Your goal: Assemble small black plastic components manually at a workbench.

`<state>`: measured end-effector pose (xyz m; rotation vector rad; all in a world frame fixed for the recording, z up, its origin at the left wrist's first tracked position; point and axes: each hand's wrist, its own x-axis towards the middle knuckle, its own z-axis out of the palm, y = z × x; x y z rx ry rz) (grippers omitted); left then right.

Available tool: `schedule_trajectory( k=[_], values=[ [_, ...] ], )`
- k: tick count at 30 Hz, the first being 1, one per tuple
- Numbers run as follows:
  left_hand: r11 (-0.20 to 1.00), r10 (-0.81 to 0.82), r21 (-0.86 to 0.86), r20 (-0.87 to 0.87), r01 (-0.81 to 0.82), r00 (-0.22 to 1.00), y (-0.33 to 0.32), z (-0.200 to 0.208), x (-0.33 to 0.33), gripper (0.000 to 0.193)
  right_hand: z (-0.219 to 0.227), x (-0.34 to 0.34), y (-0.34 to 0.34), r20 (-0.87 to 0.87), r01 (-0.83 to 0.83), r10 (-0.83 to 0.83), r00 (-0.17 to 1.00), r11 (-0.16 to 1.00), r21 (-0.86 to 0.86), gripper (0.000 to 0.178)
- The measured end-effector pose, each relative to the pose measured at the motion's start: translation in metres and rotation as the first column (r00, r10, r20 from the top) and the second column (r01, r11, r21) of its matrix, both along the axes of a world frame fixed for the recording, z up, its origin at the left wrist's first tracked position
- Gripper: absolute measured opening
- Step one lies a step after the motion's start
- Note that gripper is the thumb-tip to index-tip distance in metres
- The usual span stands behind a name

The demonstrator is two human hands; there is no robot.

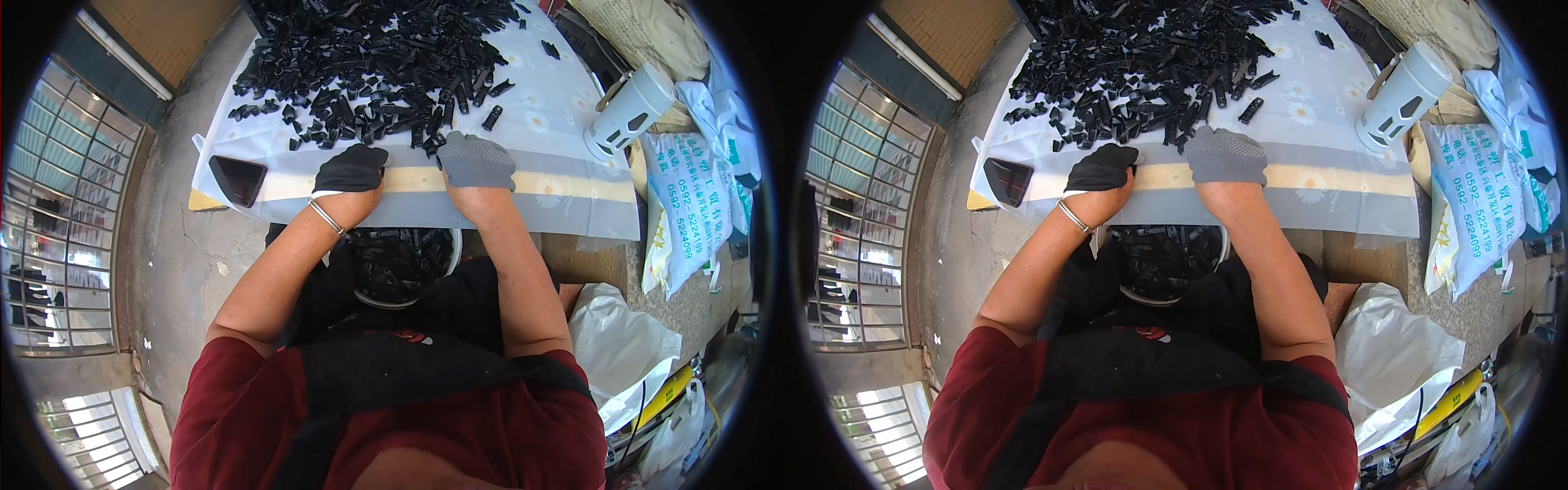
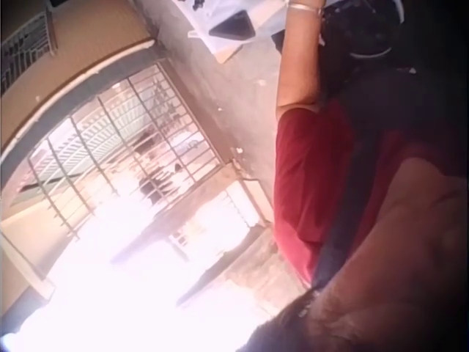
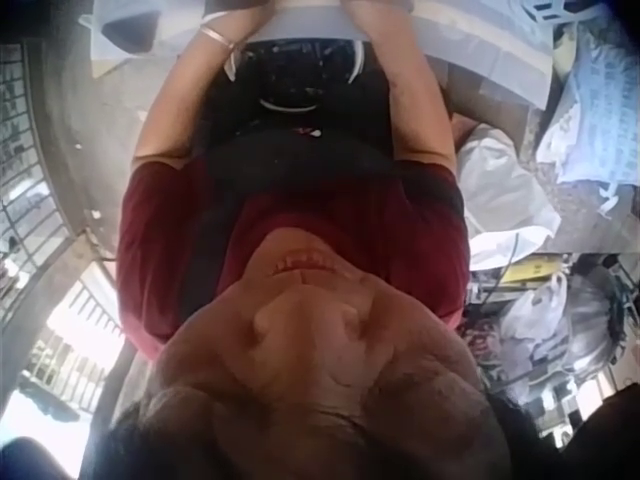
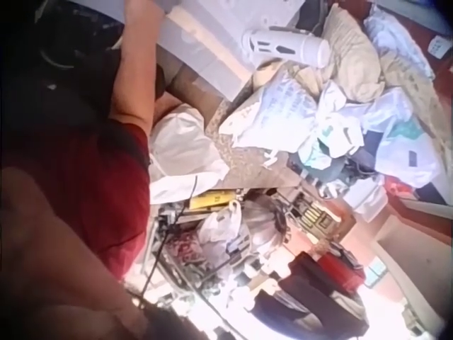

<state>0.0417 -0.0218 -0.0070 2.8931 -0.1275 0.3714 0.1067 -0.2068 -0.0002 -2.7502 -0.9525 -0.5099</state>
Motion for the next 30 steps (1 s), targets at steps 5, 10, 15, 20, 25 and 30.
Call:
schedule_trajectory(
  k=[5, 10, 15, 20, 25, 30],
  values=[
    [0.999, -0.001, -0.043, 0.133, 0.007, 0.991, 0.006, -0.007, -0.004, 0.02, 0.002, 0.005, -0.004, -0.059, 0.044, -0.044, 0.997, 0.999, -0.008, 0.01],
    [0.972, 0.051, -0.231, 0.05, -0.038, 0.997, 0.003, 0.004, -0.005, 0.024, -0.004, 0.007, -0.008, 0.016, 0.068, -0.071, 0.997, 0.991, 0.112, 0.017],
    [0.991, 0.057, -0.125, 0.068, -0.048, 0.996, 0.002, -0.001, -0.004, 0.027, 0.0, 0.003, -0.003, 0.017, 0.007, -0.008, 1.0, 0.999, 0.046, 0.023],
    [0.997, 0.019, -0.067, -0.072, -0.024, 0.997, -0.002, 0.007, -0.005, 0.03, 0.002, 0.004, -0.009, 0.028, 0.016, -0.016, 0.999, 1.0, 0.011, 0.024],
    [0.992, 0.012, -0.122, -0.024, -0.014, 1.0, 0.002, 0.004, -0.009, 0.03, 0.005, 0.005, -0.011, 0.03, 0.101, -0.101, 0.994, 0.995, 0.001, 0.021],
    [0.976, 0.028, -0.214, -0.043, -0.036, 0.999, 0.004, 0.01, -0.014, 0.029, 0.001, 0.009, -0.005, 0.07, 0.091, -0.091, 0.993, 0.996, 0.012, 0.017]
  ],
)
